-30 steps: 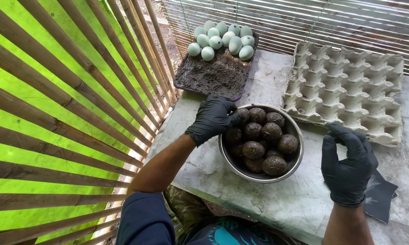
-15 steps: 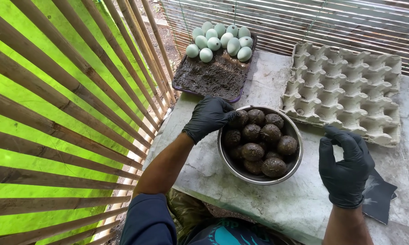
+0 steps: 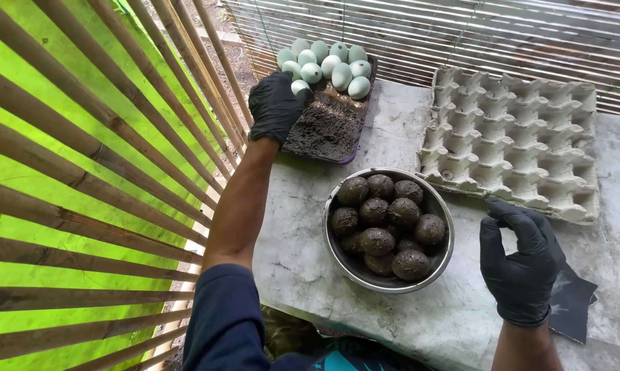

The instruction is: Coating duck eggs with a salted mud mixture for preservation and placing them in a bowl.

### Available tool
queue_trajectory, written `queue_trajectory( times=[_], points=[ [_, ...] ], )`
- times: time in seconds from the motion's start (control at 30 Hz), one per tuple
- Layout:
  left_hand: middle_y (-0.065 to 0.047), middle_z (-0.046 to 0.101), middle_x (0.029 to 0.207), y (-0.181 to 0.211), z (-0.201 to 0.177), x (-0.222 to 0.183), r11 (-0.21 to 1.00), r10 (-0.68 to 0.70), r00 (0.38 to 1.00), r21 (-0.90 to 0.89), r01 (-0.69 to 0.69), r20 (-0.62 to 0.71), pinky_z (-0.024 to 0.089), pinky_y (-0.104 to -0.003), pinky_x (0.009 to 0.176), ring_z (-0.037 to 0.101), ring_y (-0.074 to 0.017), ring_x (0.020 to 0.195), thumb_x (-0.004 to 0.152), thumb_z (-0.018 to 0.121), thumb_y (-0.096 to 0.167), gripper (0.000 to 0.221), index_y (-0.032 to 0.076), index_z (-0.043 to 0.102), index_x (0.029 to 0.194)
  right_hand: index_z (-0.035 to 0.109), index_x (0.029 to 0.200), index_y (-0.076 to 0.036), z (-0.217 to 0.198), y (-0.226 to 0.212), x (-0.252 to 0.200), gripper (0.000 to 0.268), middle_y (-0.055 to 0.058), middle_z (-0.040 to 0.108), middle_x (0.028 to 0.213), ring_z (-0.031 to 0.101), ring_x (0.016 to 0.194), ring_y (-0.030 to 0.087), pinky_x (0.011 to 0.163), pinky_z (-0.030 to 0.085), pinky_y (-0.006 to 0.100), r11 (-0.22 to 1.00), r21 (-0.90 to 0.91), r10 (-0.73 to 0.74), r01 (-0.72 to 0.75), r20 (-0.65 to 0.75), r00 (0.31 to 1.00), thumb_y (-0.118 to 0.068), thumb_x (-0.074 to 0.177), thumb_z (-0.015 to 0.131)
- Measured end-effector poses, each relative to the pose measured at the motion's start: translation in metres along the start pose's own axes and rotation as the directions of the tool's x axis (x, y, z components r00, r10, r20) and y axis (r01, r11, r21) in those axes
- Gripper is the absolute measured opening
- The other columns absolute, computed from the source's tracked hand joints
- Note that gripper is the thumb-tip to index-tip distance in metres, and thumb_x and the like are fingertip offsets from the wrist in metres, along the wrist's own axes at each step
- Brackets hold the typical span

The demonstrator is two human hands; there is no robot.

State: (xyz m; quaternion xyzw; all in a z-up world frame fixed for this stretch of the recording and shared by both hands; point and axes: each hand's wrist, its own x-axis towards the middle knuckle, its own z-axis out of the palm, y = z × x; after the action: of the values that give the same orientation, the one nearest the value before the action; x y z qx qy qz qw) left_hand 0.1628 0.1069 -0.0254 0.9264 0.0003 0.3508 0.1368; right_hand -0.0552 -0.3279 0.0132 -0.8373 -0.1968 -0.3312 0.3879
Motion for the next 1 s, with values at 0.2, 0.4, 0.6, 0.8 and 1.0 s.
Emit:
queue_trajectory(
  times=[0.2,0.4,0.6,0.8,1.0],
  points=[
    [-0.006,0.069,0.069,0.007,0.028,0.005,0.973,-0.121,0.99,0.205,0.103,0.077,0.048,-0.045,0.056,0.065,-0.0289,0.066,0.079,0.076,0.055,0.04,0.015,0.073,0.08,0.072,0.121,0.01,0.0,0.004,0.0,0.013,0.023,0.071,0.116,0.069,0.106,0.032,0.101,0.058,0.041,1.0,-0.018,0.02,-0.02,0.001,1.0,0.01,0.108,0.069],
    [-0.006,0.069,0.072,0.006,0.051,0.002,0.945,-0.133,0.99,0.306,0.113,0.044,0.049,-0.047,0.059,0.067,-0.0305,0.068,0.081,0.076,0.052,0.036,0.017,0.069,0.079,0.072,0.121,0.009,-0.001,0.002,0.001,0.014,0.022,0.07,0.116,0.069,0.106,0.031,0.101,0.058,0.04,0.999,-0.015,0.032,-0.032,0.0,0.999,0.009,0.107,0.069],
    [-0.005,0.07,0.073,-0.01,0.08,-0.004,0.924,-0.123,0.992,0.364,0.112,0.007,0.048,-0.048,0.055,0.067,-0.031,0.067,0.081,0.07,0.049,0.03,0.019,0.066,0.081,0.072,0.12,0.007,-0.002,0.0,0.003,0.015,0.022,0.072,0.117,0.07,0.11,0.034,0.104,0.057,0.043,0.999,-0.033,0.014,-0.014,-0.001,1.0,0.009,0.106,0.069],
    [-0.002,0.068,0.064,0.004,0.075,-0.001,0.922,-0.251,0.968,0.308,0.236,0.01,0.048,-0.045,0.046,0.068,-0.0285,0.059,0.074,0.071,0.033,0.014,0.019,0.067,0.075,0.073,0.12,0.007,-0.002,0.005,0.001,0.014,0.021,0.072,0.116,0.07,0.105,0.032,0.099,0.058,0.041,0.999,-0.033,0.018,-0.018,-0.004,1.0,0.007,0.106,0.07],
    [-0.002,0.065,0.059,0.006,0.076,0.001,0.916,-0.255,0.964,0.302,0.264,-0.068,0.045,-0.043,0.044,0.066,-0.0294,0.056,0.061,0.072,0.029,0.013,0.02,0.065,0.065,0.073,0.119,0.006,-0.004,0.004,0.001,0.014,0.021,0.072,0.115,0.07,0.104,0.031,0.099,0.058,0.041,0.999,-0.041,0.018,-0.018,-0.01,1.0,0.007,0.106,0.07]
  ],
)
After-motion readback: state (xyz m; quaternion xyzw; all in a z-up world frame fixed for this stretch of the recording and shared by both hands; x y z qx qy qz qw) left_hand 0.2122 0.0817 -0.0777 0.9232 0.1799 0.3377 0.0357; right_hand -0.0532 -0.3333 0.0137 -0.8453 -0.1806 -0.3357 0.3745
